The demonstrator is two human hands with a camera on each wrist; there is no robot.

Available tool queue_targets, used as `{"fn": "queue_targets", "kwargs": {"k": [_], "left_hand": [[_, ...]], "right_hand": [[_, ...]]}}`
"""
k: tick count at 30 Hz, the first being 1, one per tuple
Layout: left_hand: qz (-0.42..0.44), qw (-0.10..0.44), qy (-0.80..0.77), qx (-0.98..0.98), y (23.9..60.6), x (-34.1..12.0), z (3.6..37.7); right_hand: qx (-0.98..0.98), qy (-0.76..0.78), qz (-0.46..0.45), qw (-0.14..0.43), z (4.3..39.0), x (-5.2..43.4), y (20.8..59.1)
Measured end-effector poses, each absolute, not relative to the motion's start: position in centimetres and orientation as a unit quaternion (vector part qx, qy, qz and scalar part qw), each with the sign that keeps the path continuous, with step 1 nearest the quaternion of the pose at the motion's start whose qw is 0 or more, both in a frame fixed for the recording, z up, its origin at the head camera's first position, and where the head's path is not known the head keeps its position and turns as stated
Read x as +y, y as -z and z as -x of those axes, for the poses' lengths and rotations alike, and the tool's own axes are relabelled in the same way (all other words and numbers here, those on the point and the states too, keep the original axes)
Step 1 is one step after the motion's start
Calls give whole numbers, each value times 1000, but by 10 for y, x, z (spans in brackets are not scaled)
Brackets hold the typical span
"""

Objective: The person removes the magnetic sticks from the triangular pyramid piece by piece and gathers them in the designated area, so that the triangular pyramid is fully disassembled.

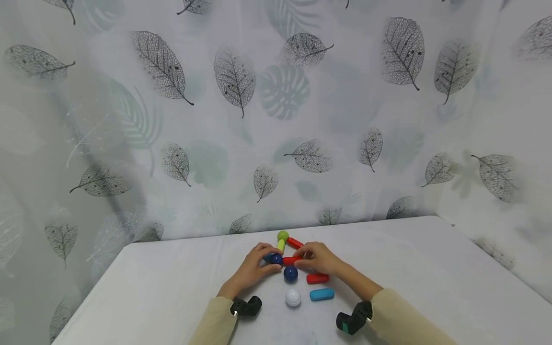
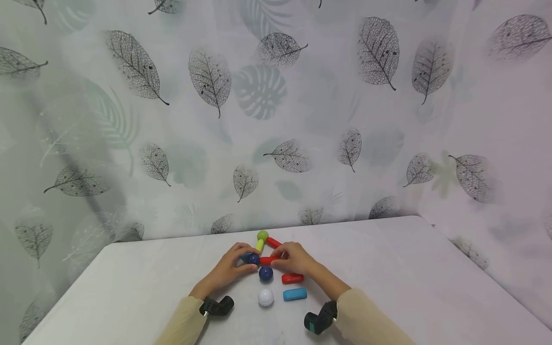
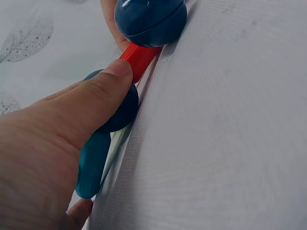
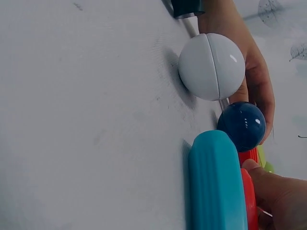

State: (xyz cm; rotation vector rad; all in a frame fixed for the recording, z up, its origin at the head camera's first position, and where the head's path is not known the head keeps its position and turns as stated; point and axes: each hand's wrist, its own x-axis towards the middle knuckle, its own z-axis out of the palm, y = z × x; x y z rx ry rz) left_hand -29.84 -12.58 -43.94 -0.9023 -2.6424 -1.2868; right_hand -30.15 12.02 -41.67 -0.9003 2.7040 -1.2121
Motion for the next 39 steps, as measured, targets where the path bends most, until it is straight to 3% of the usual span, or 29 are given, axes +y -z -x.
{"fn": "queue_targets", "kwargs": {"k": [21, 39], "left_hand": [[296, 25, 428, -854, 441, -123, 301], [284, 26, 418, -863, 440, -126, 297]], "right_hand": [[900, 342, 270, 14, 300, 117, 412], [884, 425, 197, -4, 288, 133, 416]]}}
